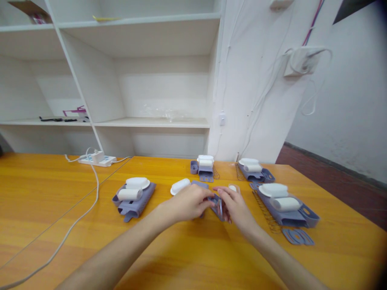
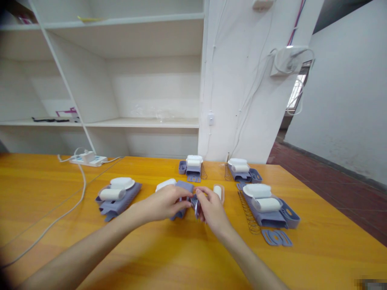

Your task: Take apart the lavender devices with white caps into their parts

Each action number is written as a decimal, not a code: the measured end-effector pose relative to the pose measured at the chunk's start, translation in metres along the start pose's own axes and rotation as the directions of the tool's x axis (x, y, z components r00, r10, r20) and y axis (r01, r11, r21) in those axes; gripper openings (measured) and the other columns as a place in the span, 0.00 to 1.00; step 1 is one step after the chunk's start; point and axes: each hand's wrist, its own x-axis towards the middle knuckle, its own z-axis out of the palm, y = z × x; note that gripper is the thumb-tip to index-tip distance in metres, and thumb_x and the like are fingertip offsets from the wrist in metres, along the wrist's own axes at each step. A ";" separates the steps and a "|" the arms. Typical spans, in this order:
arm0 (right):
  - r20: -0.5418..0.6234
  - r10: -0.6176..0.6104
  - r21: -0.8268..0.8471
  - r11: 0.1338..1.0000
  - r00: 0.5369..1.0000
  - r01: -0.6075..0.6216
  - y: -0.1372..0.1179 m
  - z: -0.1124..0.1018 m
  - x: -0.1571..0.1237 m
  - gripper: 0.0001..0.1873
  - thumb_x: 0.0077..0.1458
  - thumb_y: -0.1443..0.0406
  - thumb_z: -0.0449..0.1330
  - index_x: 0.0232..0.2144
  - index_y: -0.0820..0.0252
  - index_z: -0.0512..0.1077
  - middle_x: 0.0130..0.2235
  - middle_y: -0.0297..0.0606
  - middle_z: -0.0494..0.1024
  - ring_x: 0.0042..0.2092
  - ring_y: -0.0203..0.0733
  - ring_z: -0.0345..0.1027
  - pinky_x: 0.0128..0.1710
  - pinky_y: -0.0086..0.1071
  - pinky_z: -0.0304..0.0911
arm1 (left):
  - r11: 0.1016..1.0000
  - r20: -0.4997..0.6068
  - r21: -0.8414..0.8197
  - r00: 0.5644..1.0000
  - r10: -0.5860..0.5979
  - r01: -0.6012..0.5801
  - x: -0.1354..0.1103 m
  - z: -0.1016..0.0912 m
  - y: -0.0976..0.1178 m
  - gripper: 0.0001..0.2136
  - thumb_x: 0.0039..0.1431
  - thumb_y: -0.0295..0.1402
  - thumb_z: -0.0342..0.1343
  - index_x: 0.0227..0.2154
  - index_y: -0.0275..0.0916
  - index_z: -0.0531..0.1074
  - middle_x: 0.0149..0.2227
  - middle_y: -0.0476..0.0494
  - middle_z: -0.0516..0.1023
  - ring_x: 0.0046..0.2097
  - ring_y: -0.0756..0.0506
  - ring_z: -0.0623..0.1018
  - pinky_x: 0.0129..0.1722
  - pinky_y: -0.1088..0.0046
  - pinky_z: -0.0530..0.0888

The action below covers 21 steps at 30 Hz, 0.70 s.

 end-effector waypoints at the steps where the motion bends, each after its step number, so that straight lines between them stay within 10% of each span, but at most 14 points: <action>1: -0.004 -0.087 -0.083 0.993 0.996 0.087 -0.002 -0.003 0.000 0.22 0.53 0.51 0.51 0.40 0.62 0.70 0.16 0.27 0.66 0.15 0.33 0.56 0.12 0.24 0.51 | 0.988 0.062 -0.142 0.997 -0.044 0.052 0.000 -0.003 -0.003 0.12 0.60 0.39 0.48 0.30 0.39 0.74 0.27 0.47 0.76 0.26 0.48 0.74 0.25 0.76 0.65; 6: 0.045 -0.469 -0.421 0.792 0.882 0.443 -0.015 -0.018 -0.006 0.18 0.56 0.58 0.53 0.46 0.59 0.69 0.26 0.34 0.73 0.28 0.36 0.68 0.27 0.28 0.64 | 0.697 0.437 -0.582 0.884 -0.166 0.419 0.002 -0.022 -0.028 0.18 0.56 0.46 0.51 0.44 0.39 0.67 0.28 0.47 0.74 0.20 0.52 0.71 0.20 0.77 0.68; 9: -0.021 -0.507 -0.455 0.772 0.861 0.444 -0.014 -0.020 -0.008 0.13 0.57 0.59 0.53 0.43 0.59 0.68 0.31 0.37 0.75 0.32 0.37 0.70 0.33 0.30 0.67 | 0.653 0.196 -0.622 0.893 -0.405 0.433 0.003 -0.026 -0.054 0.21 0.54 0.45 0.55 0.47 0.39 0.63 0.26 0.51 0.70 0.22 0.52 0.71 0.21 0.77 0.71; 13: 0.166 -0.535 -0.537 0.656 0.829 0.531 0.003 -0.015 -0.020 0.06 0.56 0.64 0.55 0.37 0.57 0.67 0.37 0.38 0.75 0.39 0.39 0.71 0.41 0.33 0.67 | 0.719 -0.079 -0.410 0.764 -0.641 0.561 0.002 -0.026 -0.096 0.21 0.52 0.41 0.57 0.47 0.39 0.63 0.24 0.52 0.68 0.22 0.51 0.71 0.19 0.77 0.72; 21: 0.436 -0.514 -0.640 0.400 0.739 0.656 0.039 -0.005 -0.051 0.13 0.53 0.71 0.55 0.42 0.58 0.67 0.46 0.41 0.73 0.47 0.42 0.67 0.49 0.36 0.65 | 0.564 -0.326 0.138 0.575 -0.751 0.814 0.000 -0.017 -0.138 0.18 0.52 0.38 0.55 0.46 0.38 0.68 0.42 0.35 0.76 0.39 0.40 0.79 0.36 0.68 0.73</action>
